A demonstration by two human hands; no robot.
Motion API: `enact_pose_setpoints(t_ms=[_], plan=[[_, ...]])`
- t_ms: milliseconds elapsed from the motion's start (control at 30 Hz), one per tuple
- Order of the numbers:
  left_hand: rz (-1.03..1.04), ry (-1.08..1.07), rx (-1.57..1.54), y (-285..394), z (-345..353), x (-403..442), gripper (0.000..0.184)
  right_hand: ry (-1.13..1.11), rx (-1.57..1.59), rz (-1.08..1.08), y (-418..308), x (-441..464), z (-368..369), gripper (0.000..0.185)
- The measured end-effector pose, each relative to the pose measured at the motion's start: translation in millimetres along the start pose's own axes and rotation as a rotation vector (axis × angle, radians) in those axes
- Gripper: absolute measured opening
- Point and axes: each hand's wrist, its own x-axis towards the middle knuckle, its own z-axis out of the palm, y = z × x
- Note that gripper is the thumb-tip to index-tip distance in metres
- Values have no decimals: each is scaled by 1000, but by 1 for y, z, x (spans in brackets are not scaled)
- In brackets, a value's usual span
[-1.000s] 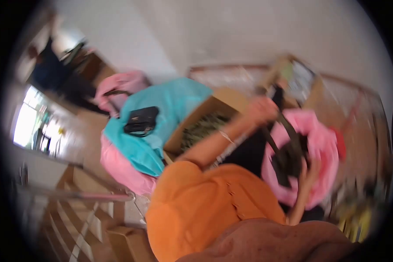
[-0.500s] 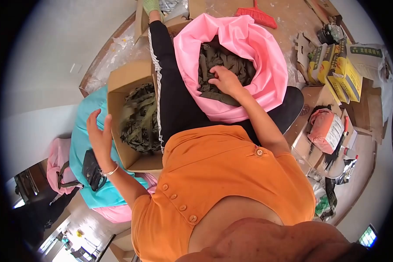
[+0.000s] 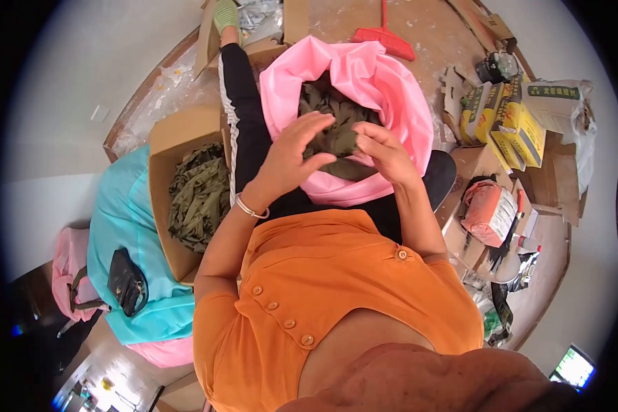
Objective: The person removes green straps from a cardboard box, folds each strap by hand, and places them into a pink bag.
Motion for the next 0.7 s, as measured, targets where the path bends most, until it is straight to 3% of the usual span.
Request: enact_pose_setpoints(t_ms=[133,300,433,700], plan=[[-47,-91,-248,25,11,15,44,110,-150,-165,-38,-24,2,15],[-282,26,-505,17,24,17,35,362,69,-289,-40,-15,20,2],[-243,80,-438,9,22,12,28,343,-879,-648,-42,-8,30,14],[-175,161,-468,7,31,7,25,355,-1045,-588,-12,-8,20,28]])
